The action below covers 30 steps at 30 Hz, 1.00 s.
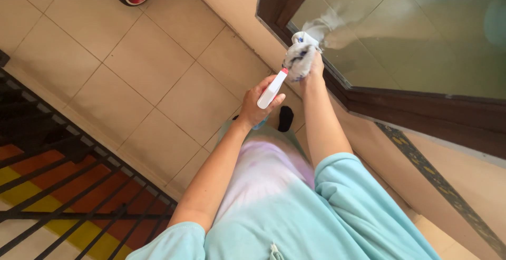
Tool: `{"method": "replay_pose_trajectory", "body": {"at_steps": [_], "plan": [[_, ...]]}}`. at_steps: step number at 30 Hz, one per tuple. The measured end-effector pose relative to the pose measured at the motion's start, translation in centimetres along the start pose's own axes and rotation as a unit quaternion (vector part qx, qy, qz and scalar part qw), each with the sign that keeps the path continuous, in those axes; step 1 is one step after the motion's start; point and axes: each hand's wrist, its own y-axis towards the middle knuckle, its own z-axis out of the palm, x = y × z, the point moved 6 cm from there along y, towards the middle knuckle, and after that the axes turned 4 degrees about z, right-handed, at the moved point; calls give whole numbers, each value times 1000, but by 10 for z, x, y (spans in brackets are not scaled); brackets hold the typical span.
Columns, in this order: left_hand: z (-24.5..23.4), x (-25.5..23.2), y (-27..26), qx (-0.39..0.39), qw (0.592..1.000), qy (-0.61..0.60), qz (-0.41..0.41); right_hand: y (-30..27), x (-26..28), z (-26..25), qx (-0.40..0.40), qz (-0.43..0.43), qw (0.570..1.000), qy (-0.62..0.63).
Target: Spraying and wiping a glass door or window with cleaning solution and a cloth.
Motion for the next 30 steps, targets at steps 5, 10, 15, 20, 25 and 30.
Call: {"method": "replay_pose_trajectory", "body": {"at_steps": [5, 10, 15, 20, 25, 30], "plan": [[3, 3, -3, 3, 1000, 1, 16, -65, 25, -30, -381, -148, 903, -136], [8, -1, 0, 15, 1000, -27, 3, -93, 53, -27, -305, -251, 902, -174], [17, -7, 1, 19, 999, 17, 24, -78, 59, -85, -420, -259, 801, -339], [21, -6, 2, 19, 999, 16, 34, -85, 56, -56, -413, -316, 785, -335], [18, -9, 4, 17, 999, 16, 39, -72, 63, -91, -408, -339, 770, -354], [16, -8, 5, 8, 999, 27, 24, -94, 49, -28, -418, -303, 802, -299]]}}
